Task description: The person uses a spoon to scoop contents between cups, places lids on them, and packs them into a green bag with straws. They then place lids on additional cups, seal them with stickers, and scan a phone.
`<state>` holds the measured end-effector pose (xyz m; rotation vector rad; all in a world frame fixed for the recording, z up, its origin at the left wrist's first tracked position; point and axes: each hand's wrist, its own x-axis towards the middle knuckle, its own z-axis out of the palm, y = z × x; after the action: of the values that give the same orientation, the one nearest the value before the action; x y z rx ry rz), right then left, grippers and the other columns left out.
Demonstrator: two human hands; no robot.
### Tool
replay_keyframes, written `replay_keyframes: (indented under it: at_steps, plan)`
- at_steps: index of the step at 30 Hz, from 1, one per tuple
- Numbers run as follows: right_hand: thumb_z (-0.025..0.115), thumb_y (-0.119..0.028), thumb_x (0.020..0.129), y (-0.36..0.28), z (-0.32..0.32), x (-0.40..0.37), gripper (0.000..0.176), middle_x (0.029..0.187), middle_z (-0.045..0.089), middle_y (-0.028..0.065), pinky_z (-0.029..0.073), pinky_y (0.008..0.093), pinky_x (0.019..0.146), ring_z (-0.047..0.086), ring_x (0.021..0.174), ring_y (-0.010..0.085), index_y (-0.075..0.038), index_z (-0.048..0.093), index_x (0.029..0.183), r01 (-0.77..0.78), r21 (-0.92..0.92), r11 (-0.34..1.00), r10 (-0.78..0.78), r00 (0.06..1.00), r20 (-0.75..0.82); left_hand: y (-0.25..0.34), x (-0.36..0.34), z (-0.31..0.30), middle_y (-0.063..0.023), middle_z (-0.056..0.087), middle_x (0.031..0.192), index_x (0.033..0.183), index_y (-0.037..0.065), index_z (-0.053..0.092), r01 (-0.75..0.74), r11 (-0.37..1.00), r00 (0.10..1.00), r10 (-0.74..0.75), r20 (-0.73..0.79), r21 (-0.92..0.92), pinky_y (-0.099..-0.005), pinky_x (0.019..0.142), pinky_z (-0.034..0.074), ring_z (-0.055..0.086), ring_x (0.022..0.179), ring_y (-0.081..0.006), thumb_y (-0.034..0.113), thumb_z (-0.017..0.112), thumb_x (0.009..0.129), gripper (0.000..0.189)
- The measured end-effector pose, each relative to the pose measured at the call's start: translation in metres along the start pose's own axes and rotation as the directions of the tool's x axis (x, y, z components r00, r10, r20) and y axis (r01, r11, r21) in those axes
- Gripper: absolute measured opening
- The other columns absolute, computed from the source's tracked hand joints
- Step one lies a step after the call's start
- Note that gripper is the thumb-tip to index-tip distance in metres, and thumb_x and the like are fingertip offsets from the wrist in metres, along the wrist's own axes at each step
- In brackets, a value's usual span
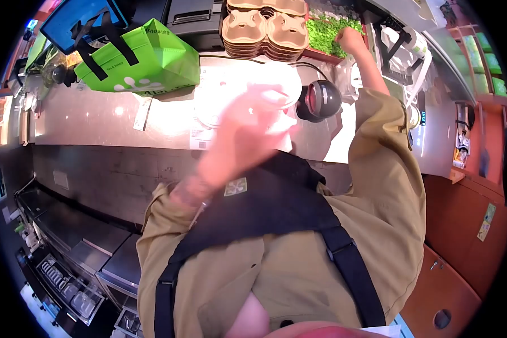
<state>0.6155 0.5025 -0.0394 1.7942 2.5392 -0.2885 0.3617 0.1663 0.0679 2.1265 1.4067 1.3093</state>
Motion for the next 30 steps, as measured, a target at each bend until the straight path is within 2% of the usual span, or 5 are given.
replay_keyframes:
  at_steps: [3, 9, 19, 22, 30]
  plan:
    - [0.058, -0.009, 0.083, 0.0, 0.004, -0.002, 0.014, 0.085, 0.07, 0.0134, 0.052, 0.0351, 0.079, 0.068, 0.087, 0.0261, -0.007, 0.071, 0.088, -0.044, 0.023, 0.999, 0.045, 0.998, -0.036, 0.045, 0.02, 0.078, -0.0112, 0.053, 0.117, 0.111, 0.008, 0.059, -0.132, 0.951, 0.923, 0.015, 0.384, 0.28, -0.0349, 0.075, 0.048, 0.054, 0.094, -0.0268, 0.028, 0.077, 0.067, 0.052]
    - [0.068, -0.012, 0.083, -0.003, -0.019, -0.026, 0.011, 0.081, 0.07, 0.0054, 0.05, 0.0262, 0.072, 0.065, 0.078, 0.0126, -0.003, 0.067, 0.089, 0.034, 0.832, 0.554, -0.074, 0.997, 0.009, -0.016, 0.028, 0.152, -0.0063, 0.055, 0.104, 0.09, 0.009, 0.066, -0.38, 0.821, 0.91, 0.249, 0.332, 0.426, -0.0312, 0.073, 0.047, 0.053, 0.097, -0.0262, 0.018, 0.063, 0.072, 0.02]
    - [0.068, 0.002, 0.082, -0.197, -0.124, -0.154, 0.009, 0.084, 0.069, 0.0044, 0.053, 0.0212, 0.072, 0.064, 0.077, 0.0078, 0.002, 0.067, 0.091, 0.483, 0.758, 0.439, -0.476, 0.84, -0.26, 0.013, -0.009, 0.102, -0.0054, 0.059, 0.09, 0.079, 0.008, 0.062, -0.396, 0.899, 0.898, 0.336, 0.285, 0.187, -0.0349, 0.074, 0.048, 0.058, 0.088, -0.0215, 0.014, 0.061, 0.066, 0.014]
    - [0.068, 0.003, 0.08, -0.244, -0.114, -0.175, 0.017, 0.082, 0.069, 0.0074, 0.055, 0.0231, 0.071, 0.068, 0.08, 0.011, 0.002, 0.061, 0.096, 0.611, 0.624, 0.487, -0.585, 0.759, -0.287, 0.018, -0.035, 0.048, -0.0012, 0.06, 0.088, 0.075, 0.009, 0.058, -0.338, 0.935, 0.905, 0.355, -0.234, 0.112, -0.0315, 0.071, 0.049, 0.06, 0.084, -0.0189, 0.009, 0.068, 0.068, 0.013]
    - [0.069, 0.003, 0.072, -0.281, -0.069, -0.164, 0.025, 0.073, 0.067, 0.0118, 0.053, 0.0295, 0.061, 0.069, 0.07, 0.0249, -0.001, 0.051, 0.088, 0.743, 0.27, 0.613, -0.664, 0.669, -0.335, -0.067, -0.032, -0.033, -0.0144, 0.058, 0.111, 0.116, 0.002, 0.053, 0.222, 0.967, 0.911, -0.251, -0.326, -0.124, -0.0398, 0.09, 0.046, 0.056, 0.106, -0.0306, 0.029, 0.089, 0.049, 0.081]
